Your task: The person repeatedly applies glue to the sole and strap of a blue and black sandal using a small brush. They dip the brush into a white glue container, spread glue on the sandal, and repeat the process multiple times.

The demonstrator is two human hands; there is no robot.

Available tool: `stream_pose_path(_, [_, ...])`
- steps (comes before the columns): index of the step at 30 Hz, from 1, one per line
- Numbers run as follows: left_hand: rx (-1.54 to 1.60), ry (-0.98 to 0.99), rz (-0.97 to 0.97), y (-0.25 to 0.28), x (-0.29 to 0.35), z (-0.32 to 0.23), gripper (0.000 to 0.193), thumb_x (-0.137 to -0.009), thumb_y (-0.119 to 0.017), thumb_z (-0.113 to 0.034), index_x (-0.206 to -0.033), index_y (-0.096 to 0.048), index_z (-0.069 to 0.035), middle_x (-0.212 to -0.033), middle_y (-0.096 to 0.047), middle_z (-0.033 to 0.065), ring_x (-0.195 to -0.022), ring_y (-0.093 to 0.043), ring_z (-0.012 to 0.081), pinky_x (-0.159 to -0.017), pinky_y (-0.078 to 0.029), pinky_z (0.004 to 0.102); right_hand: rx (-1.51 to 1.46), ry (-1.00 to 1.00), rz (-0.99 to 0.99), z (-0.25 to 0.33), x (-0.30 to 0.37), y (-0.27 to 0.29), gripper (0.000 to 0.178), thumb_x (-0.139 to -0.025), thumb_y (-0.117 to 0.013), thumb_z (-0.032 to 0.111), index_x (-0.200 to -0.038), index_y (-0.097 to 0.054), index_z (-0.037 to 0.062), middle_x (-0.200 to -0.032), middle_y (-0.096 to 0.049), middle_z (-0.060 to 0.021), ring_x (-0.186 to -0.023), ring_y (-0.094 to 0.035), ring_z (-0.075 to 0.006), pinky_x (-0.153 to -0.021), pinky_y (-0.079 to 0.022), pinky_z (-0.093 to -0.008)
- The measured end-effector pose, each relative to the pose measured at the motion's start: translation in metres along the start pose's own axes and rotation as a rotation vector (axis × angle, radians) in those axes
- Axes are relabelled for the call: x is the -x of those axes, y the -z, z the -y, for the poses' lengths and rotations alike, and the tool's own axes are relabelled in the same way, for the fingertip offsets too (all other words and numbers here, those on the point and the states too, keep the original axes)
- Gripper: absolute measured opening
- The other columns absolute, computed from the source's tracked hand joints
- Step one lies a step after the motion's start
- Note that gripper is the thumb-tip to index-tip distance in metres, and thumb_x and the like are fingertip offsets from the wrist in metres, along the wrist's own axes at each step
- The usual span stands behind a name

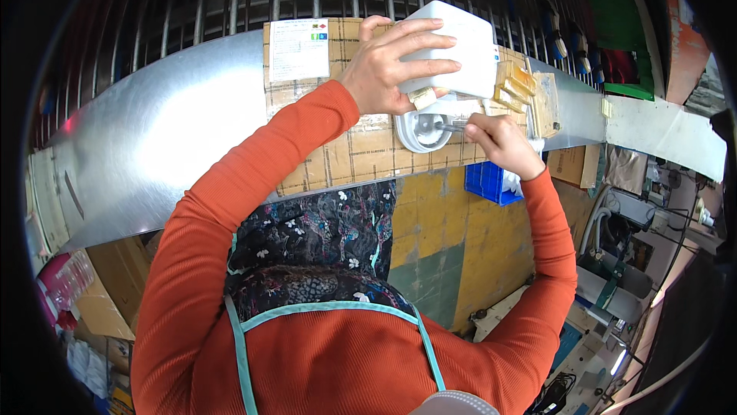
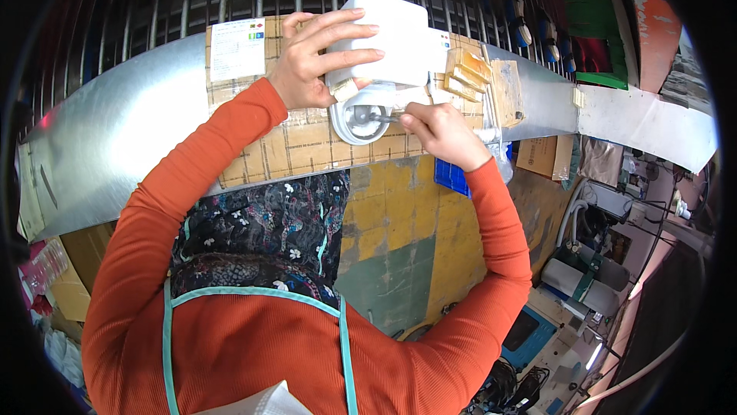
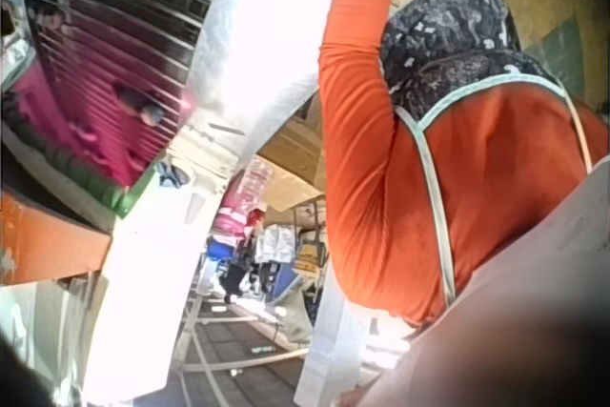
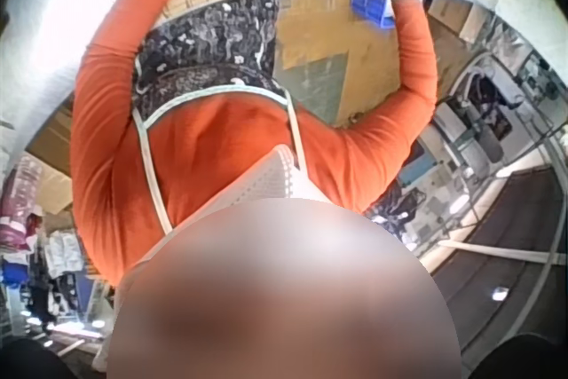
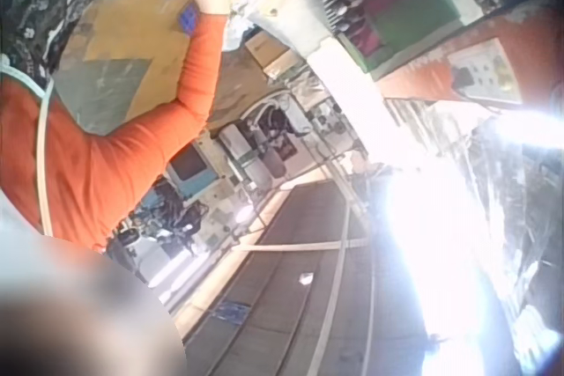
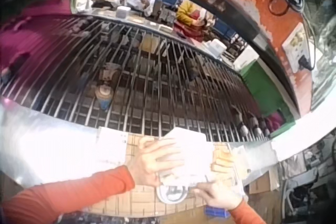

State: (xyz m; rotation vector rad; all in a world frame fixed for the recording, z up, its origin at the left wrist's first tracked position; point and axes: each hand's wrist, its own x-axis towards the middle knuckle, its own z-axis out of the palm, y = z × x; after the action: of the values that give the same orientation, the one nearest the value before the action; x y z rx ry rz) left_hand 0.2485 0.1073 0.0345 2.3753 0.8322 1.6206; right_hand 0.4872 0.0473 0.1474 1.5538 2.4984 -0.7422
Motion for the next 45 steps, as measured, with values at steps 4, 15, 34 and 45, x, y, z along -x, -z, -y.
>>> stream_pose_path(4, [0.020,0.005,-0.004,0.000,0.000,-0.001,0.041,-0.073,-0.082,-0.041,-0.112,-0.072,-0.032,-0.130,-0.063,-0.0055,-0.129,-0.050,0.0170,-0.099,-0.025,0.0406,-0.118,-0.133,-0.138,0.010,0.025,0.004,0.019,-0.094,-0.058,0.018,-0.085,-0.062,0.0027,-0.066,-0.062,-0.0124,-0.061,-0.063,-0.0286,-0.059,-0.049,-0.0387])
stream_pose_path(15, [-0.014,-0.004,0.026,0.004,0.000,-0.002,0.044,-0.070,-0.084,-0.039,-0.112,-0.072,-0.032,-0.129,-0.063,-0.0056,-0.128,-0.050,0.0174,-0.101,-0.024,0.0405,1.006,0.083,-0.108,0.080,0.024,-0.019,0.017,-0.074,-0.062,0.011,-0.091,-0.063,0.0082,-0.076,-0.054,-0.0001,-0.071,-0.059,-0.0154,-0.056,-0.050,-0.0283])
stream_pose_path(34, [0.005,0.039,0.082,-0.001,0.002,-0.006,0.043,-0.073,-0.082,-0.034,-0.114,-0.071,-0.034,-0.133,-0.060,-0.0061,-0.131,-0.047,0.0165,-0.101,-0.025,0.0440,0.178,-0.006,-0.052,0.016,0.012,0.004,0.007,-0.081,-0.065,0.007,-0.086,-0.070,0.0079,-0.070,-0.067,-0.0103,-0.058,-0.064,-0.0241,-0.056,-0.049,-0.0355])
stream_pose_path(45, [0.057,0.057,0.027,-0.001,0.000,-0.006,0.041,-0.077,-0.079,-0.034,-0.117,-0.069,-0.033,-0.131,-0.061,-0.0059,-0.131,-0.047,0.0162,-0.103,-0.025,0.0418,-0.318,-0.348,-0.176,0.009,0.045,-0.029,0.013,-0.093,-0.064,0.018,-0.098,-0.069,0.0069,-0.080,-0.071,-0.0056,-0.070,-0.064,-0.0106,-0.060,-0.049,-0.0306])
